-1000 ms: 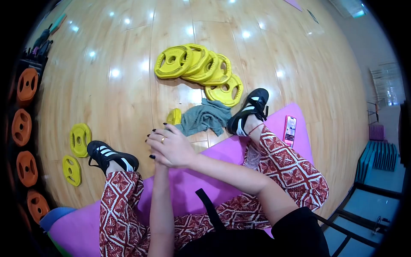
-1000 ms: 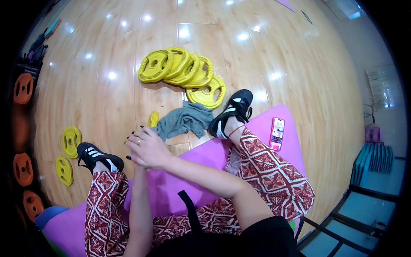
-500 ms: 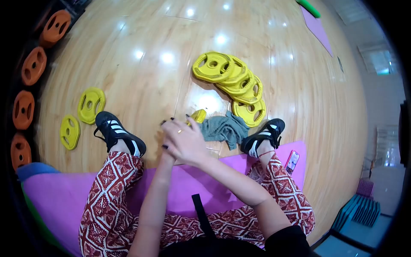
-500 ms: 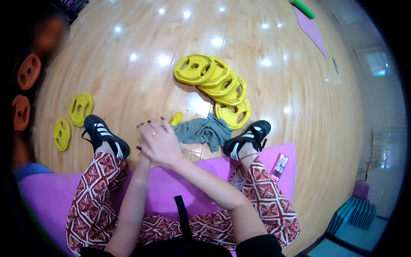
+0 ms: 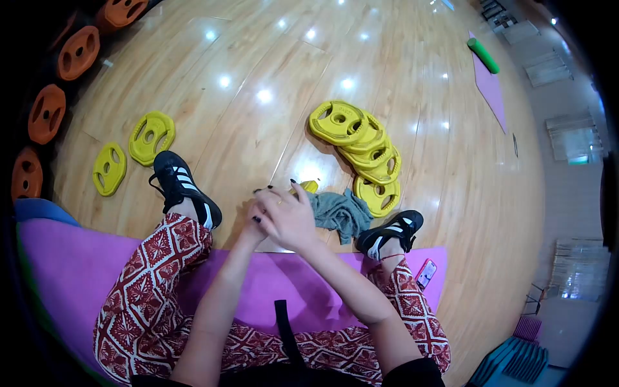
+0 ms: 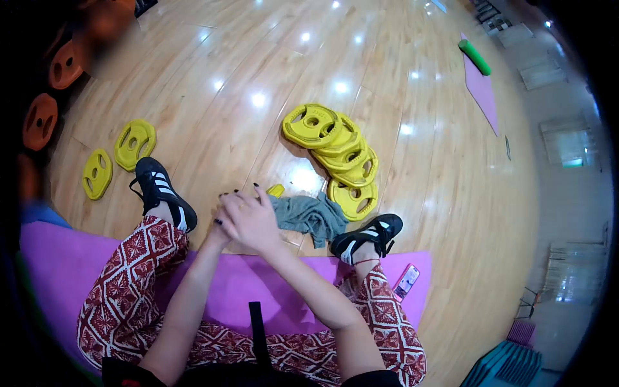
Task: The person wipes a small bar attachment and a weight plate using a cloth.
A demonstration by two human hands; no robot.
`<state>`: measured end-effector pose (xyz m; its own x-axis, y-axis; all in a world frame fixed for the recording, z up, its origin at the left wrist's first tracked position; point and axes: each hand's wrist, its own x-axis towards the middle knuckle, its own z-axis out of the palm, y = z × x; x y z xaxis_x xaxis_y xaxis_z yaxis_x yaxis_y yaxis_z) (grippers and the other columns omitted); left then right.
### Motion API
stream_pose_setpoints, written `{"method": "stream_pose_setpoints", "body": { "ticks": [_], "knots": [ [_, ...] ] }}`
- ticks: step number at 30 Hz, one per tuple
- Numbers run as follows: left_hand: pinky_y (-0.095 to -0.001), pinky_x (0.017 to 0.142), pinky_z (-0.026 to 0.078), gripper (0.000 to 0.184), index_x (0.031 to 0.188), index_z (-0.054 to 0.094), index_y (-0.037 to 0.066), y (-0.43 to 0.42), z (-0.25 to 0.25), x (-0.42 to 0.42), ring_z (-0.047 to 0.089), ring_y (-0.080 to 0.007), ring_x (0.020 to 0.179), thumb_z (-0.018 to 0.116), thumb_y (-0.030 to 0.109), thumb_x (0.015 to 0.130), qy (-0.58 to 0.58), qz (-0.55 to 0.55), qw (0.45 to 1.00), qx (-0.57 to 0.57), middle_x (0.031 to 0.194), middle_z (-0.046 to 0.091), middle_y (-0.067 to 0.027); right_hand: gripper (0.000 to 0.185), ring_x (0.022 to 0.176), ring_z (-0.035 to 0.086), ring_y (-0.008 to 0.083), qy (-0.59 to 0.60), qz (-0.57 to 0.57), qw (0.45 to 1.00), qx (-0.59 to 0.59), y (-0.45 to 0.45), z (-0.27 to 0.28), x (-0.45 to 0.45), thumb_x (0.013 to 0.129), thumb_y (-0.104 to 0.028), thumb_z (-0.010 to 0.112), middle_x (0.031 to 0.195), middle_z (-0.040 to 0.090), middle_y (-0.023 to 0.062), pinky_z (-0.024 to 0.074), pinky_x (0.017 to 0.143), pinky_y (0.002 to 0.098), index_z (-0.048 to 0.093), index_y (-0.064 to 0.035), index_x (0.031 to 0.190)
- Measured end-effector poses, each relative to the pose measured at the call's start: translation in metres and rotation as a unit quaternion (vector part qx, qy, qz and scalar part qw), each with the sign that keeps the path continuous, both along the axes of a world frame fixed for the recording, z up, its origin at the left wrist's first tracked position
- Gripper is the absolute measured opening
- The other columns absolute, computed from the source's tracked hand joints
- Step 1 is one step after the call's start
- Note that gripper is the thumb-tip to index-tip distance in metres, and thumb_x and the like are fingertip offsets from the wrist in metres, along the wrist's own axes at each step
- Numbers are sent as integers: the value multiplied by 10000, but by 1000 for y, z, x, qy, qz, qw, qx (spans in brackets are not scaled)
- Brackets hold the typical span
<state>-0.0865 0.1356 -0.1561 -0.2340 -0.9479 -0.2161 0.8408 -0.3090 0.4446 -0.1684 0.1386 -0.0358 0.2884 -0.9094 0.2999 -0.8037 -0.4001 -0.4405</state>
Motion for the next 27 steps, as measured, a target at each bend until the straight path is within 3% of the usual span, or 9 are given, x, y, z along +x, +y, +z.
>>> {"method": "stream_pose_setpoints", "body": {
  "ticks": [2, 4, 7, 10, 12, 14, 20, 22, 27],
  "knots": [
    [-270, 786, 395, 195, 944, 529, 22, -10, 60, 14, 526, -168, 859, 434, 135, 817, -476, -116, 860, -142, 993, 544, -80, 287, 921, 544, 202, -9, 5, 1000, 11, -12, -2, -10, 755, -298, 496, 886, 592, 72, 309, 902, 453, 563, -102, 954],
    [-256, 733, 397, 166, 865, 527, 4, -21, 43, 17, 513, -147, 812, 451, 141, 809, -490, -171, 840, -155, 920, 531, -61, 289, 850, 572, 216, 32, -64, 997, 16, -24, 1, -26, 803, -284, 449, 879, 601, 71, 335, 879, 435, 549, -76, 976],
    [-264, 620, 388, 225, 681, 488, -70, -24, 50, 17, 491, -157, 654, 499, 142, 753, -509, -147, 812, -246, 752, 474, -83, 311, 876, 547, 266, -361, -206, 863, 289, -32, -7, -35, 849, -239, 357, 911, 603, 104, 327, 870, 435, 525, -33, 1010],
    [-266, 606, 393, 203, 708, 492, -65, -26, 52, 19, 501, -157, 667, 503, 133, 748, -507, -138, 821, -222, 773, 485, -93, 312, 934, 518, 269, -147, -131, 976, 91, -20, -9, -21, 827, -227, 373, 936, 593, 110, 294, 899, 440, 514, -38, 1032],
    [-260, 707, 419, 236, 955, 498, 11, -24, 56, 24, 521, -147, 776, 531, 147, 766, -370, -209, 902, -77, 856, 541, -71, 352, 1004, 477, 249, -17, -87, 994, 69, -7, -1, -2, 771, -238, 448, 979, 566, 115, 252, 929, 452, 497, -46, 1061],
    [-263, 739, 424, 277, 1033, 478, 36, -26, 38, 25, 510, -139, 821, 529, 147, 784, -345, -210, 905, -134, 906, 537, -48, 359, 956, 509, 247, 29, -18, 999, -7, 4, 7, 13, 766, -193, 438, 999, 560, 101, 244, 942, 447, 464, -49, 1094],
    [-271, 647, 431, 193, 812, 578, -38, -38, 21, 15, 538, -156, 763, 477, 124, 784, -404, -168, 882, -177, 863, 557, -61, 309, 841, 563, 286, 21, -94, 988, 121, -24, 3, -19, 822, -225, 390, 812, 607, 127, 393, 806, 361, 543, -32, 1008],
    [-230, 702, 396, 193, 927, 531, -18, -41, 30, 26, 493, -117, 793, 480, 117, 799, -485, -238, 792, -284, 861, 521, -52, 343, 709, 596, 275, -183, -148, 957, 169, -32, -14, -28, 873, -291, 323, 749, 623, 114, 446, 662, 345, 568, -60, 939],
    [-235, 661, 386, 177, 743, 558, -40, -36, 50, 28, 502, -147, 715, 485, 119, 774, -463, -226, 830, -212, 759, 524, -69, 441, 648, 604, 229, -210, -154, 937, 231, -30, -3, -25, 887, -369, 282, 627, 617, 69, 448, 593, 325, 608, -73, 894]
  ]
}}
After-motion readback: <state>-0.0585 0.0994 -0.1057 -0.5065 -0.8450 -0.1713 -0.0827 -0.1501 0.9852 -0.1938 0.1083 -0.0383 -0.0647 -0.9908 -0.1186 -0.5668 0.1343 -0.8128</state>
